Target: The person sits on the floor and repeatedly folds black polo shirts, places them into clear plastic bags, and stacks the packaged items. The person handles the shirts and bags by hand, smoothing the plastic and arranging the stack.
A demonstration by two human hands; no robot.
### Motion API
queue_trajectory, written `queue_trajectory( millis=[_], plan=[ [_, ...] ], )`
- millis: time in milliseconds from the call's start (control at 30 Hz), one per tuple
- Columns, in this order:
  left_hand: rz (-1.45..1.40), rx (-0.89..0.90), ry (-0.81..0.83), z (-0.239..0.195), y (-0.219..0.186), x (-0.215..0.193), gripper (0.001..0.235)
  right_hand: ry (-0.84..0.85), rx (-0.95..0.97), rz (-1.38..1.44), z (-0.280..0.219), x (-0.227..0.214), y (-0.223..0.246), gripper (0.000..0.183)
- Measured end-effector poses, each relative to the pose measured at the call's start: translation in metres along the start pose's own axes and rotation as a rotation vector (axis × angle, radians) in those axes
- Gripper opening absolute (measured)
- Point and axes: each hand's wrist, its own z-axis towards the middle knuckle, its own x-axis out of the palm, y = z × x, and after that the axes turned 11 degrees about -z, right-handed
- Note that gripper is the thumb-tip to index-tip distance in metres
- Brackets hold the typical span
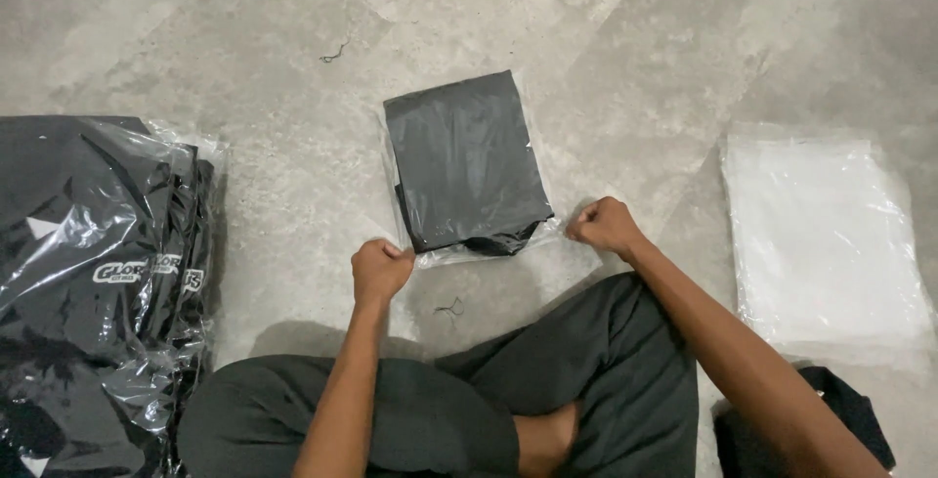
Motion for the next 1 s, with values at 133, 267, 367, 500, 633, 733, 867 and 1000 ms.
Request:
queue_trajectory(
  millis=[133, 267, 367, 500, 633, 733, 867, 1000],
  plan=[
    [0.05, 0.048, 0.038, -0.03, -0.034, -0.007, 0.013, 0.0, 0.015, 0.02, 0.009, 0.002, -0.006, 0.019],
    [0.123, 0.043, 0.046, -0.054, -0.055, -0.015, 0.016, 0.0, 0.021, -0.027, -0.001, -0.011, 0.012, 0.02],
    [0.146, 0.053, 0.031, -0.063, -0.063, -0.017, 0.015, 0.01, 0.012, -0.023, -0.008, -0.019, 0.023, 0.018],
    [0.127, -0.046, 0.071, -0.065, -0.069, -0.023, 0.016, 0.117, 0.074, -0.044, 0.019, -0.01, 0.016, 0.016],
    [0.109, -0.138, 0.134, -0.069, -0.078, -0.038, 0.018, 0.25, 0.131, -0.099, 0.014, -0.028, 0.043, 0.018],
    [-0.042, -0.275, 0.202, -0.079, -0.092, -0.057, 0.023, 0.354, 0.218, -0.024, 0.028, -0.025, 0.032, 0.022],
    [-0.237, -0.396, 0.206, -0.082, -0.097, -0.067, 0.033, 0.426, 0.282, 0.083, -0.001, -0.056, 0.057, 0.027],
    [-0.324, -0.43, 0.19, -0.075, -0.083, -0.062, 0.031, 0.412, 0.309, 0.155, 0.004, -0.044, 0.037, 0.027]
  ],
)
